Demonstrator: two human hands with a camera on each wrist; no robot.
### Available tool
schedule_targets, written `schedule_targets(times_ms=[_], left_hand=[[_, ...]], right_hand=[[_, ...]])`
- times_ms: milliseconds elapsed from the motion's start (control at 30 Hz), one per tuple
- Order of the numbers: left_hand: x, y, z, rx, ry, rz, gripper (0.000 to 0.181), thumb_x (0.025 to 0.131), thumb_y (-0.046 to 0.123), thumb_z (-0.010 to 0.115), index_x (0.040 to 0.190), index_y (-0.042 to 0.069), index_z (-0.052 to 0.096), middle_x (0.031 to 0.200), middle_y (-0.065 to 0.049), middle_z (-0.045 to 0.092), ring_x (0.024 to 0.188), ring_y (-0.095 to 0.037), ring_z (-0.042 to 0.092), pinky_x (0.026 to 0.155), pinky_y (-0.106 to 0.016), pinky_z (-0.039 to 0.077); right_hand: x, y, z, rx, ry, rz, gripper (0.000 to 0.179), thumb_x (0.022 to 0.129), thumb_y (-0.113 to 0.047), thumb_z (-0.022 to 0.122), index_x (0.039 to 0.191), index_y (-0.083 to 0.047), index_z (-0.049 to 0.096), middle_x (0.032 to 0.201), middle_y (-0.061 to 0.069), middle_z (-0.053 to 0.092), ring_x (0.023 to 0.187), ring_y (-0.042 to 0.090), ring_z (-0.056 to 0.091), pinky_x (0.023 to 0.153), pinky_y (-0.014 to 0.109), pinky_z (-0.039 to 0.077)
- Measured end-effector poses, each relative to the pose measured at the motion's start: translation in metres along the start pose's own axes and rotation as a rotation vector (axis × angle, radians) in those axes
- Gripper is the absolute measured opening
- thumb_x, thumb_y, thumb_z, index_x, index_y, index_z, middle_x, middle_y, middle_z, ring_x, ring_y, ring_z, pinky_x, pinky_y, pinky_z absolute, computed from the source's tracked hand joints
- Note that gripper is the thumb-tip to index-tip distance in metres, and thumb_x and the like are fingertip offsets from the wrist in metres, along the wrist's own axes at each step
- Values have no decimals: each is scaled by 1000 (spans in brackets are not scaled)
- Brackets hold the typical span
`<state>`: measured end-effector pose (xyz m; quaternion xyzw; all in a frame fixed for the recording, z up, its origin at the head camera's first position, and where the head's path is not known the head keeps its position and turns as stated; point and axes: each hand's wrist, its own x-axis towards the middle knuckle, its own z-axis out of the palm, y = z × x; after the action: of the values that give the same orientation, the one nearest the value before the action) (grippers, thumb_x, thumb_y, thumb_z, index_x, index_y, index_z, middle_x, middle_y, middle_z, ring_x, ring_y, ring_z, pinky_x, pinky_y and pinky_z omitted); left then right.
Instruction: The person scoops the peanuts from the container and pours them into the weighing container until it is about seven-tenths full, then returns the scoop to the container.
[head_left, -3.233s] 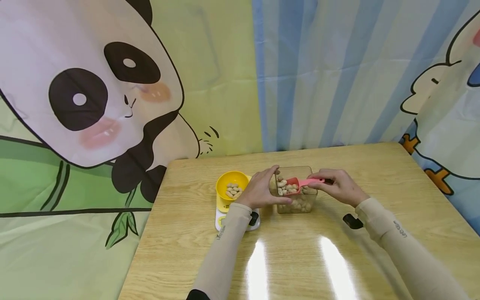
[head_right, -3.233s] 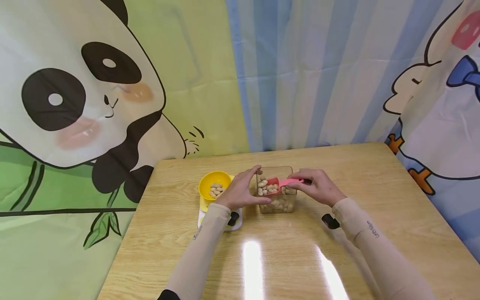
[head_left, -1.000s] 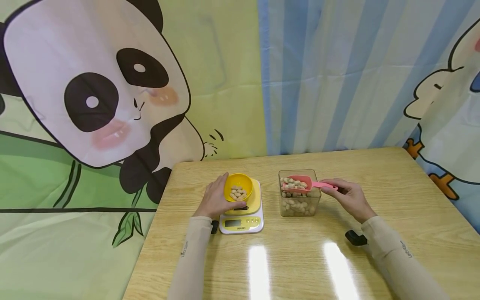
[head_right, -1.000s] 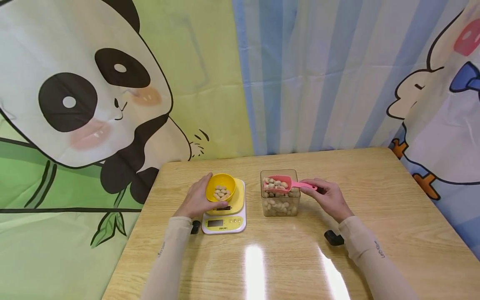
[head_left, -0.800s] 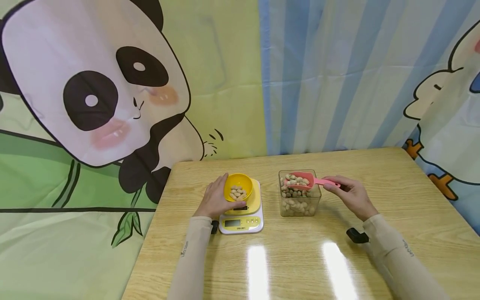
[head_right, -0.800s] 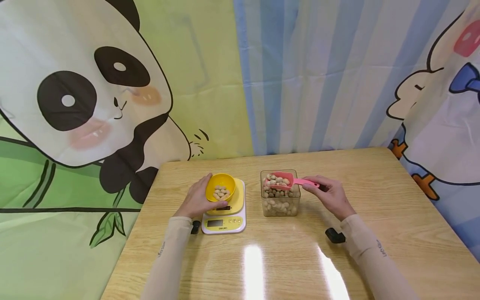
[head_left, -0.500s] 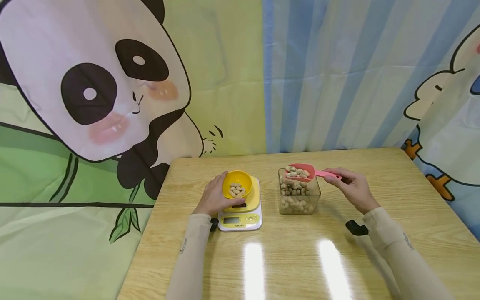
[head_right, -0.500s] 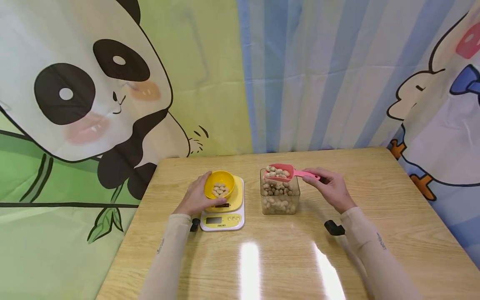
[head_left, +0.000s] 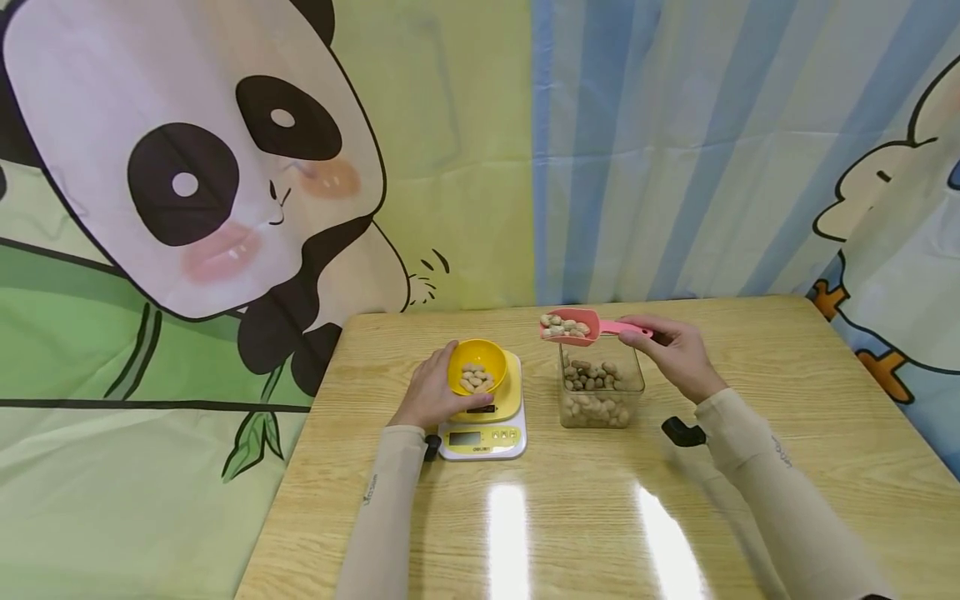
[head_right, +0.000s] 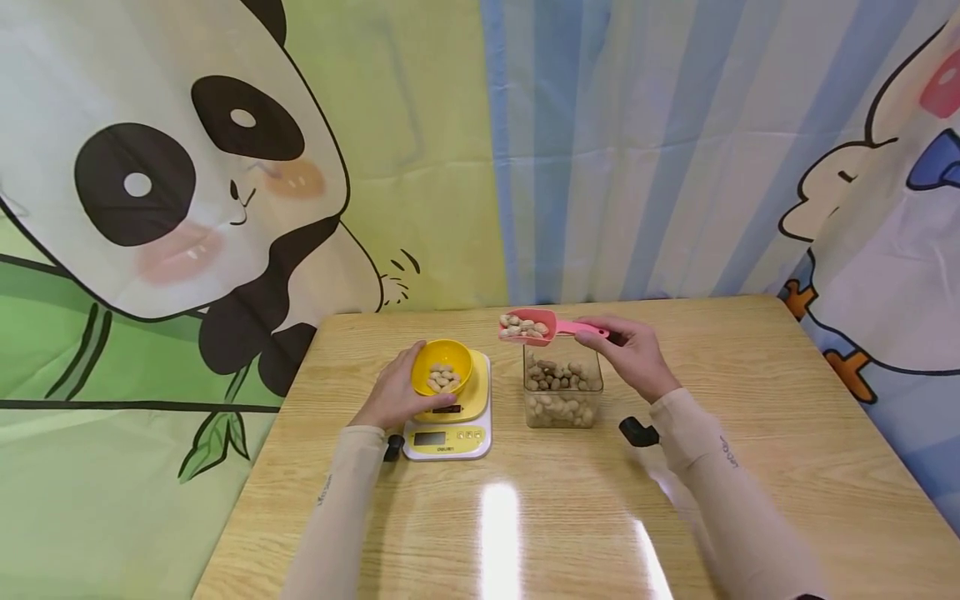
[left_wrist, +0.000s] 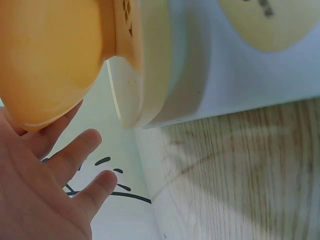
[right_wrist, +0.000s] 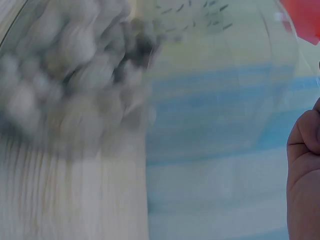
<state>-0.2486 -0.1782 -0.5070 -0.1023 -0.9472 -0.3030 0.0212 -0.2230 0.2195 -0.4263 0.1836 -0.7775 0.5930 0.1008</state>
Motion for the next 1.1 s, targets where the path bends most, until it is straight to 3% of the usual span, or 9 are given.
schedule_targets(times_ms=[267,467,633,867,967,1100], left_hand=[[1,2,0,-13,-14,-11,122,65,72,83,161,19,26,150,-4,47,132,-32,47,111,-60,36],[-1,2,0,-27,-14,-19,124,64,72,83,160,21,26,144,-2,49,126,-28,49,108,-56,40],[-3,1,0,-22,-10,-26,123,63,73,83,160,21,27,142,-1,51,123,-27,50,108,-55,40],[-5,1,1,-21,-13,-49,124,64,73,83,160,20,26,151,-3,45,130,-30,47,110,-58,39],[-4,2,1,-16,-5,-50,123,64,72,83,160,21,26,151,-3,45,130,-29,48,110,-59,38],[-4,3,1,-19,-2,-52,123,64,71,84,160,22,26,152,-3,44,131,-30,47,110,-59,38]], right_hand=[[18,-9,27,96,-63,-21,25,98,-6,67,120,3,72,102,-2,73,66,11,51,61,22,48],[24,-6,46,66,-90,35,27,99,-15,68,121,-1,73,102,0,73,60,13,41,59,25,44],[32,12,60,51,-143,94,28,99,-23,69,123,-8,74,94,7,71,56,15,39,51,25,39],[37,14,74,-7,-225,97,28,96,-32,72,119,-17,76,95,23,66,59,19,41,50,25,35],[39,12,79,-30,-252,86,27,96,-36,71,118,-21,76,89,21,64,59,18,41,50,26,35],[41,11,86,-81,-288,62,28,96,-39,71,117,-22,76,89,7,69,62,18,44,51,26,37]])
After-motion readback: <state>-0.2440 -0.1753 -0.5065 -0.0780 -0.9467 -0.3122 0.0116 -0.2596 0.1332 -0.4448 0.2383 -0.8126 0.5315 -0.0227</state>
